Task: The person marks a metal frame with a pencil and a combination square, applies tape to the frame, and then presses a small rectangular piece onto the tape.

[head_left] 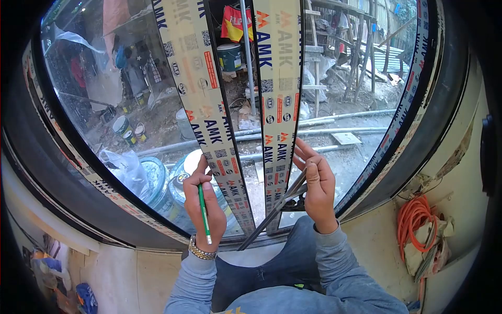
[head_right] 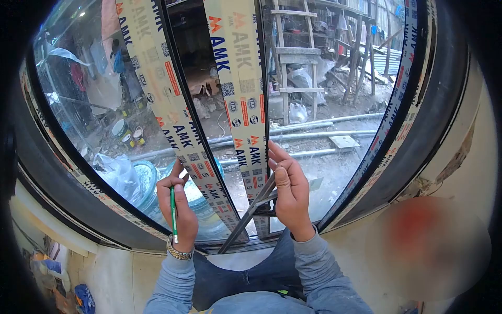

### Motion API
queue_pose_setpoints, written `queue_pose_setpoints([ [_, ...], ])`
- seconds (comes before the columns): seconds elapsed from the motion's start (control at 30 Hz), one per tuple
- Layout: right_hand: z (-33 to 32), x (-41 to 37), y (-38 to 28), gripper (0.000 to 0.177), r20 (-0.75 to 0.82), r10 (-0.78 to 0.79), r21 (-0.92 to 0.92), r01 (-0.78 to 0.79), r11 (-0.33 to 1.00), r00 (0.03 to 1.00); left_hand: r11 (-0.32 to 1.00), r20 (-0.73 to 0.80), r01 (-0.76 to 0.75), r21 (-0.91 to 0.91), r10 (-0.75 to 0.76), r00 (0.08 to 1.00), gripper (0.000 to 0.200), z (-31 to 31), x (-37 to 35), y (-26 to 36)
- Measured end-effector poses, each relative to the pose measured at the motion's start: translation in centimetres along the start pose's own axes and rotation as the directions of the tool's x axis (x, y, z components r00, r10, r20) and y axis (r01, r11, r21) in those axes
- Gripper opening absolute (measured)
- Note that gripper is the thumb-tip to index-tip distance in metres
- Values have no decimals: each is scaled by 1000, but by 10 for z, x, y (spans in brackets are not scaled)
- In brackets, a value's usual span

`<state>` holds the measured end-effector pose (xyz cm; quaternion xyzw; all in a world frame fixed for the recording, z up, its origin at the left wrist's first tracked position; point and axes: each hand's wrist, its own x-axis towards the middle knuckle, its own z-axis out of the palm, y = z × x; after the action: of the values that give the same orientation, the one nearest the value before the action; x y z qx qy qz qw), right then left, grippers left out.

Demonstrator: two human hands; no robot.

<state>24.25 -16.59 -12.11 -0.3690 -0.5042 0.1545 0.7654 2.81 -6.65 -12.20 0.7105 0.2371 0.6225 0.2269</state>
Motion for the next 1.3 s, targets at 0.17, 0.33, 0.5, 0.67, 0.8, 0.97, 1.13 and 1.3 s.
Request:
queue_pose_setpoints([
  [0.17, 2, -2, 1, 28, -1, -22, -7, 22, 1000, 1000, 999, 0, 9, -31, -9, 1000, 15, 4, 0, 5],
  [0.33, 2, -1, 2, 27, 18, -26, -41, 27, 999, 999, 998, 25, 41, -47, -40, 999, 15, 6, 1, 10],
  [0.5, 2, 0, 2, 27, 54, -15, -55, 18, 998, 998, 1000, 17, 3, -13, -3, 1000, 12, 9, 2, 8],
  [0.67, 4, 4, 6, 27, 90, -43, -23, 45, 999, 995, 999, 40, 23, -34, -21, 999, 12, 12, 3, 12],
  [0.8, 8, 1, 8, 28, 58, -17, 52, 14, 999, 998, 999, 62, 37, -30, -35, 997, 13, 14, 1, 17],
  [0.97, 12, 0, 9, 27, 51, -22, 52, 19, 998, 998, 999, 108, 51, -19, -48, 993, 14, 10, 4, 17],
  [1.13, 14, 2, 3, 26, -6, -21, 89, 22, 996, 1000, 997, 204, 22, 71, -36, 978, 10, -3, 6, 33],
  [1.3, 21, 14, -21, 29, -260, -10, 102, 38, 994, 966, 965, 466, -35, 259, -93, 880, 18, -29, 8, 74],
])
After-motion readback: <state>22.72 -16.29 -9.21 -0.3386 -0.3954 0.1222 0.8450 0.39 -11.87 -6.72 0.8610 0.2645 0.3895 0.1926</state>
